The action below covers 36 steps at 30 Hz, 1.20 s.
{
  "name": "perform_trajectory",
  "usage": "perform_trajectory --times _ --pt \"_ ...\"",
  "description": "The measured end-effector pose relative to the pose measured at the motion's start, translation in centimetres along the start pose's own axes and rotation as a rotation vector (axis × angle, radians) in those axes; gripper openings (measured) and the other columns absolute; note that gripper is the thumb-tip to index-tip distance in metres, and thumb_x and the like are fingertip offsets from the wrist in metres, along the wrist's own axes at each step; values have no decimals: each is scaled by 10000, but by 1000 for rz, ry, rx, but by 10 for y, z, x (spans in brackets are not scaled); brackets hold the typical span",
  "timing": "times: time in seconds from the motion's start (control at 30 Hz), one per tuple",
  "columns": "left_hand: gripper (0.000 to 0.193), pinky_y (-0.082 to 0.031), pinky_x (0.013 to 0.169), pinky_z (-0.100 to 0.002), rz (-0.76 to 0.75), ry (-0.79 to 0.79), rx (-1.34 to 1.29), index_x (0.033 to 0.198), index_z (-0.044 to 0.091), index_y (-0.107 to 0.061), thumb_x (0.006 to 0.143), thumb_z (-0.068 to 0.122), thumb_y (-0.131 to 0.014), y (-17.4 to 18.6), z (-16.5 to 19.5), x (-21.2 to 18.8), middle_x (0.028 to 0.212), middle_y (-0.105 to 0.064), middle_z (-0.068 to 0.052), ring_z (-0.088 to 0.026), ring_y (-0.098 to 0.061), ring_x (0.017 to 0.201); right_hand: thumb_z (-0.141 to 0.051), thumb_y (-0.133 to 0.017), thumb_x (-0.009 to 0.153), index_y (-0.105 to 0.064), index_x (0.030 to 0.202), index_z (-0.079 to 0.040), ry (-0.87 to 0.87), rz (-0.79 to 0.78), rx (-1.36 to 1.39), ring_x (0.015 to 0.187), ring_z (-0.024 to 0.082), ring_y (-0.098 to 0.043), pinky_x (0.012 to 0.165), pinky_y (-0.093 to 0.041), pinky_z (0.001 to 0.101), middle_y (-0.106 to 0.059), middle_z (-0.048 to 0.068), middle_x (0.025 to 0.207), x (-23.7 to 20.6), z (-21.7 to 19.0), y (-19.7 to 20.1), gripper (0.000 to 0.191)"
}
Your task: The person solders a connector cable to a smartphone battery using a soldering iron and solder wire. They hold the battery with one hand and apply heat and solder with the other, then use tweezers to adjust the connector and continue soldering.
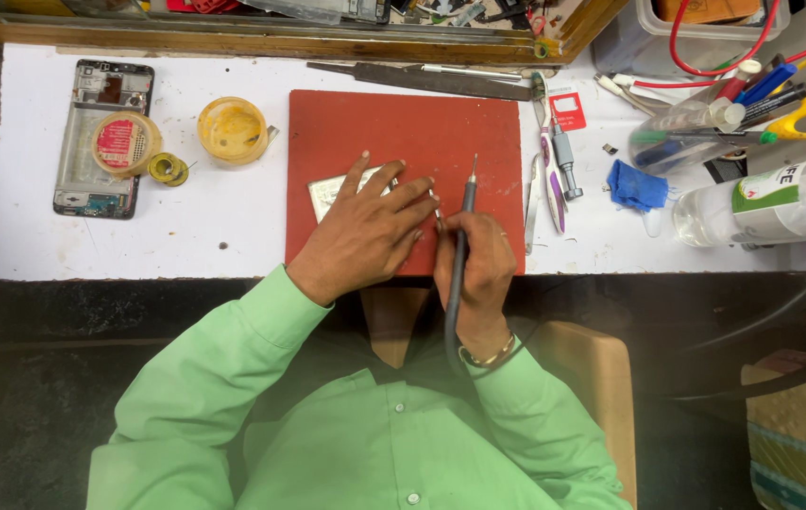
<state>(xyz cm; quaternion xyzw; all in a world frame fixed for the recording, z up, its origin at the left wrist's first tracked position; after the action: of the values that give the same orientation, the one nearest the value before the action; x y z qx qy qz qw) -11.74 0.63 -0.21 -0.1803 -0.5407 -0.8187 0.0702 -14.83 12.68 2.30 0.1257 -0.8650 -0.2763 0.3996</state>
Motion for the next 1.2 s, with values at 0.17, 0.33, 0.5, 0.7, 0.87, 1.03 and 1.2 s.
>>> perform_trajectory --times 0.17,0.33,0.5,0.7,0.87,1.03,1.2 --pt "352 -277 1178 -626 6 45 -49 1293 106 -666 965 228 -630 -3 -7 0 1404 -588 -57 -325 -490 1348 117 -736 842 -577 1041 -16 -61 33 150 837 275 -647 718 -544 353 -681 125 983 -17 5 13 288" --pt "321 -282 1177 -621 23 73 -57 1257 108 -690 964 229 -641 -6 -9 0 1368 -615 -48 -317 -512 1333 144 -738 821 -575 1037 -41 -9 18 144 868 275 -647 786 -524 363 -711 113 980 -26 4 18 328" --pt "211 -296 1184 -612 139 188 -101 1049 112 -756 947 290 -707 -10 -11 7 1278 -670 -24 -297 -552 1269 155 -710 784 -561 1026 -48 156 -17 145 896 301 -666 829 -523 395 -719 135 1013 -29 -3 16 350" --pt "187 -328 1168 -586 191 277 -158 943 107 -747 881 282 -773 -15 -13 9 1197 -680 -28 -279 -565 1229 132 -774 855 -538 1084 -55 78 5 247 914 295 -704 788 -572 365 -716 168 1050 -28 8 20 378" --pt "207 -321 1158 -594 214 251 -131 947 104 -747 869 293 -778 -12 -12 8 1215 -675 -33 -286 -556 1239 91 -818 819 -584 1061 -34 -14 -132 226 891 286 -707 756 -587 364 -703 170 1041 -9 20 19 359" --pt "197 -321 1158 -599 198 246 -144 938 105 -749 875 290 -773 -14 -13 8 1233 -676 -39 -298 -548 1251 105 -810 807 -600 997 -32 191 -200 133 850 314 -672 741 -544 402 -700 134 945 3 2 19 315" --pt "211 -314 1165 -605 206 256 -159 938 107 -760 865 304 -776 -15 -14 8 1229 -681 -36 -294 -549 1245 122 -779 854 -549 1045 -26 277 -205 224 891 308 -715 710 -591 375 -697 184 1025 5 -4 27 334"
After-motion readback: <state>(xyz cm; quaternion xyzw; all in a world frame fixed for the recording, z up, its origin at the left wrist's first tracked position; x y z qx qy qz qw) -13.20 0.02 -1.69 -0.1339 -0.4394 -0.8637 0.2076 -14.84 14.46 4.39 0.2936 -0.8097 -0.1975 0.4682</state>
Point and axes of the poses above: each hand's wrist, its own x-axis towards the middle knuckle, its own y-axis out of the back of the hand, z = x × y, the point moved 9 cm from there along x, towards the middle knuckle
